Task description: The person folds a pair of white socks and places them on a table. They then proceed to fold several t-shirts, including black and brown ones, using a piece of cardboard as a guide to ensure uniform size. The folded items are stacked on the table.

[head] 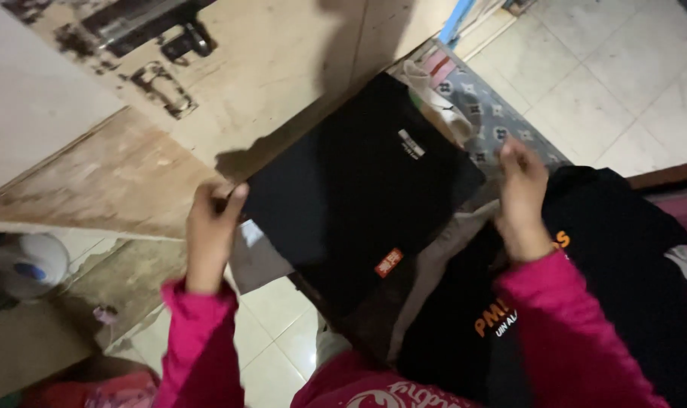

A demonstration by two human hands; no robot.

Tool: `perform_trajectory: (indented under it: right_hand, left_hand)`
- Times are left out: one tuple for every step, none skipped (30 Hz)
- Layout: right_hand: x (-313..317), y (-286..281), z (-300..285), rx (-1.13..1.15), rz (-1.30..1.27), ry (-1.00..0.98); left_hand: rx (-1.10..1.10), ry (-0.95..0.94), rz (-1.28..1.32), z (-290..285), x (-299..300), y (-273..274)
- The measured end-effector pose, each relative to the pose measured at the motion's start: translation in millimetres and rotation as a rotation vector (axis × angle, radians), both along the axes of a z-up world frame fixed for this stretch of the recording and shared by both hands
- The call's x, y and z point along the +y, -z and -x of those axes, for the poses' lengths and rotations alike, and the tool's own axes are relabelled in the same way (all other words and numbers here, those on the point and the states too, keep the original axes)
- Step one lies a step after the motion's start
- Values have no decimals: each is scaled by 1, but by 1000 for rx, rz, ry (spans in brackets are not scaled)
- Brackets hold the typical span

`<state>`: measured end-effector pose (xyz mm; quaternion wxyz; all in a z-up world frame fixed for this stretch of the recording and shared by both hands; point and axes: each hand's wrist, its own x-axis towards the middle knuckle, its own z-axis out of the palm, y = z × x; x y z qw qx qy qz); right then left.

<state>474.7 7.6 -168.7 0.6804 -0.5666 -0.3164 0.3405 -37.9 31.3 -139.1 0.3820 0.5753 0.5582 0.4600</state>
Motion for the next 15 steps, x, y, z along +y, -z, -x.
perform_trajectory:
  right_hand:
    - [15, -20, -5, -147, 108, -102]
    - [25, -37, -9, -289, 224, -202]
    - [37, -39, -10, -289, 231, -190]
    - [50, -41, -10, -294, 349, -347]
    - [64, -42, -10, -295, 465, -505]
    - [67, -53, 1, -297, 469, -498]
    - [69, -63, 11, -443, 522, -512]
    - [75, -74, 23, -591, 569, -525]
    - [83, -66, 19, -593, 568, -518]
    - [89, -57, 15, -460, 616, -524]
    - [95, -47, 9, -326, 660, -529]
    - [95, -55, 10, -322, 672, -520]
    - [95, -62, 10, -310, 726, -501]
    - [98, -70, 11, -299, 773, -481]
    - [113, -45, -26, -297, 778, -473]
  left_hand:
    - [43, -82, 196, -1, -17, -6]
    - [94, -159, 400, -1, -38, -13]
    - [95, -145, 404, -4, -50, 5]
    - [-48, -76, 503, -6, -63, 23]
    - [-192, -7, 602, -8, -75, 41]
    - [-194, 0, 604, -17, -81, 32]
    - [-325, 17, 640, -26, -87, 22]
    - [-456, 32, 670, -33, -90, 12]
    - [-457, 39, 667, -35, -92, 11]
    - [-512, -41, 602, -36, -94, 9]
    - [-566, -120, 536, -38, -96, 9]
    - [-566, -112, 550, -38, -99, 17]
    - [-457, -75, 478, -37, -102, 25]
    - [-349, -39, 399, -37, -103, 33]
    - [-349, -30, 404, -36, -104, 34]
